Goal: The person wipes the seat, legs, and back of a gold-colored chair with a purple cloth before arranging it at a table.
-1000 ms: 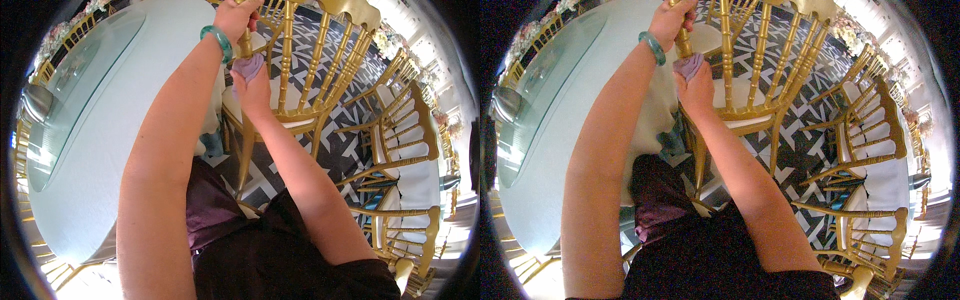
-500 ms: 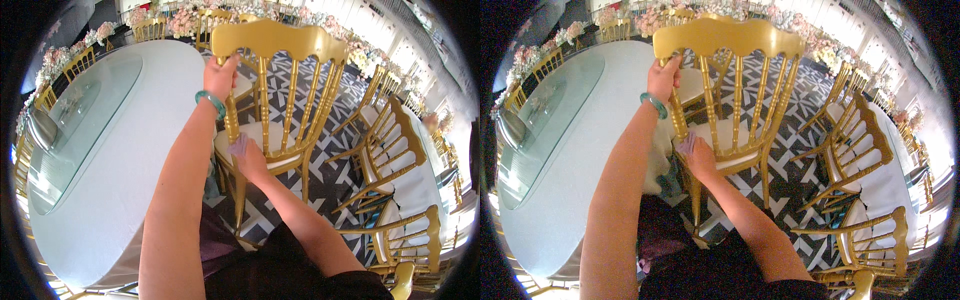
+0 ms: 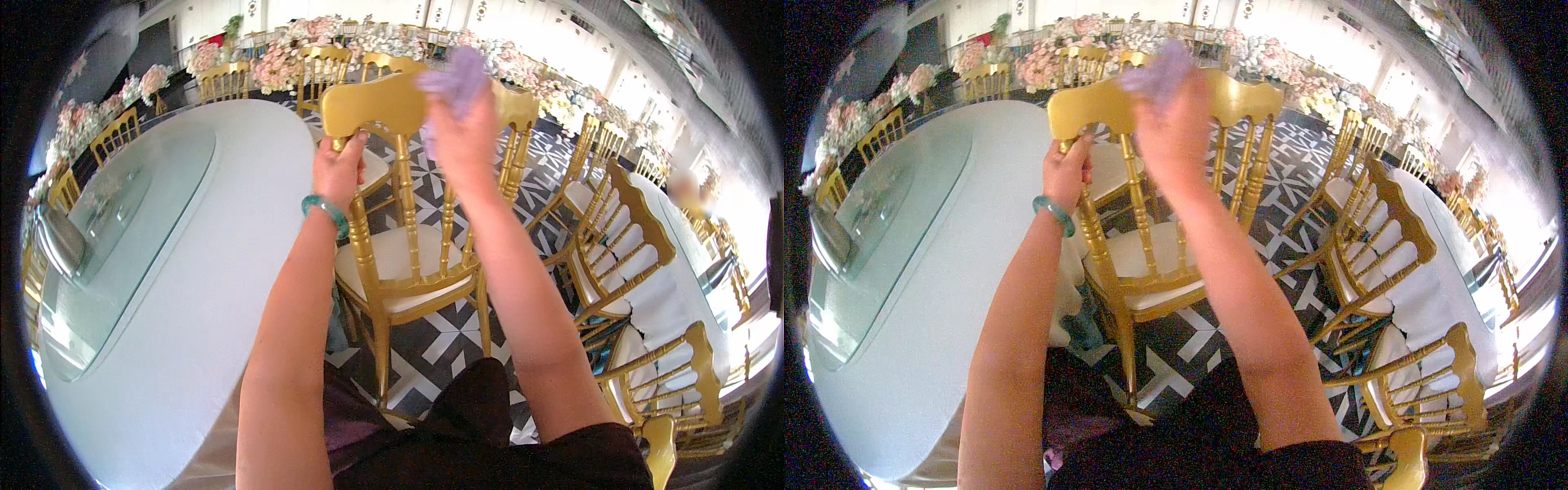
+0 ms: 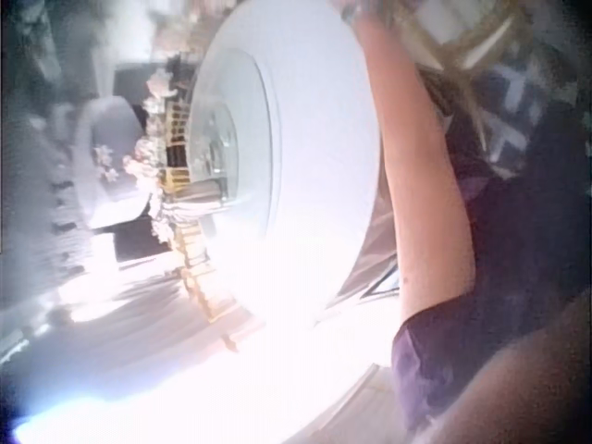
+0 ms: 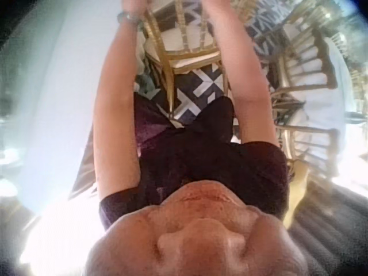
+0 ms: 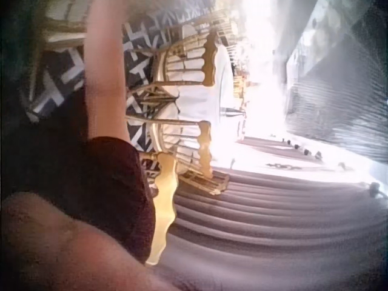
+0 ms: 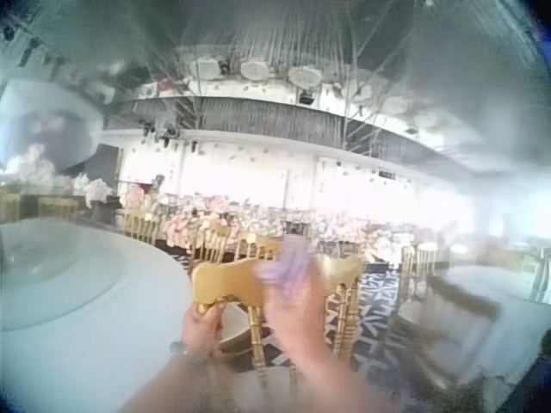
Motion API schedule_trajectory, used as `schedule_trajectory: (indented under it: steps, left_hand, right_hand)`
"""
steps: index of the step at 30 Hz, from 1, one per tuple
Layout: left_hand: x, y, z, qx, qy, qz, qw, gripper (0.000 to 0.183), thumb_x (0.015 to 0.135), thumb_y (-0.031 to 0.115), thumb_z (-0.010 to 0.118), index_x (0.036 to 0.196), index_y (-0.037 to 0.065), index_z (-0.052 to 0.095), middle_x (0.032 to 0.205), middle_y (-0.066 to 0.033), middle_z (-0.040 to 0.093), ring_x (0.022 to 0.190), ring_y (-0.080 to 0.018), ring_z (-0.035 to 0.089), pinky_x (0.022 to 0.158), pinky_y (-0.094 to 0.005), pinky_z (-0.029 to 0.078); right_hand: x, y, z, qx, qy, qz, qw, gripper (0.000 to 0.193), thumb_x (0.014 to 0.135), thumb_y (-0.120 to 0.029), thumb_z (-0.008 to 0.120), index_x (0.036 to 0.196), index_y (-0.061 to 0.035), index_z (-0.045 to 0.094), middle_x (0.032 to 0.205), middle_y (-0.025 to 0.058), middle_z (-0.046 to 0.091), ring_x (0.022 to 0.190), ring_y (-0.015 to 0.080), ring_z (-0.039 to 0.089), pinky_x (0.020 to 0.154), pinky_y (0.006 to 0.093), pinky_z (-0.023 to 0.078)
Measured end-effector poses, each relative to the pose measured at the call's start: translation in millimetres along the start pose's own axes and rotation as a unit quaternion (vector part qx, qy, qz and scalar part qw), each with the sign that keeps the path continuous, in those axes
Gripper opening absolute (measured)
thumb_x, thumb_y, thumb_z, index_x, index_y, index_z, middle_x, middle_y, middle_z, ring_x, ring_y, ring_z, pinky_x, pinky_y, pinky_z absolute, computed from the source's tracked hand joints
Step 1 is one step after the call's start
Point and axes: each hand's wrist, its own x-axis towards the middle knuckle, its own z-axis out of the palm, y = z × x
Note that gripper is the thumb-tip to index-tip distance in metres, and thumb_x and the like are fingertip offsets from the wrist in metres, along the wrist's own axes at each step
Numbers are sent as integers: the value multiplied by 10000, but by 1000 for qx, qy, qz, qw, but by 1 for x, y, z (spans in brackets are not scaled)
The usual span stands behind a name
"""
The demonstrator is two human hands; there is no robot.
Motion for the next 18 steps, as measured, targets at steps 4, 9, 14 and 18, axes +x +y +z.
schedule_trajectory:
  steps: [4,9,14,18]
  left_hand:
    - [4,-13,-6,-51,3,34,998,151,869,184,570,930,61,507,615,14,497,448,-70,433,404,-216,361]
    - [3,-17,-4,-32,-5,36,999,102,901,166,510,885,67,489,622,10,497,448,-79,433,404,-227,365]
    - [-3,-3,2,-1,-9,3,1000,194,864,237,588,901,69,497,597,12,444,461,-72,428,392,-225,348]
    - [-2,-3,7,5,23,-3,1000,224,852,253,609,906,68,497,609,8,440,453,-74,415,396,-222,354]
  right_hand:
    - [-9,-1,53,-306,-25,-227,924,443,673,-230,665,1072,-53,588,1213,126,494,1197,265,403,1021,482,254]
    - [-8,29,38,-312,-84,-338,884,444,731,-364,632,1073,-80,617,1294,44,444,1269,222,328,1059,465,189]
    - [18,56,-7,-282,-52,-315,905,479,665,-396,658,1014,-71,616,1158,62,509,1141,230,432,1037,455,239]
    - [44,83,-37,-313,-13,-343,886,470,731,-435,606,933,-11,626,944,92,566,978,272,506,982,439,304]
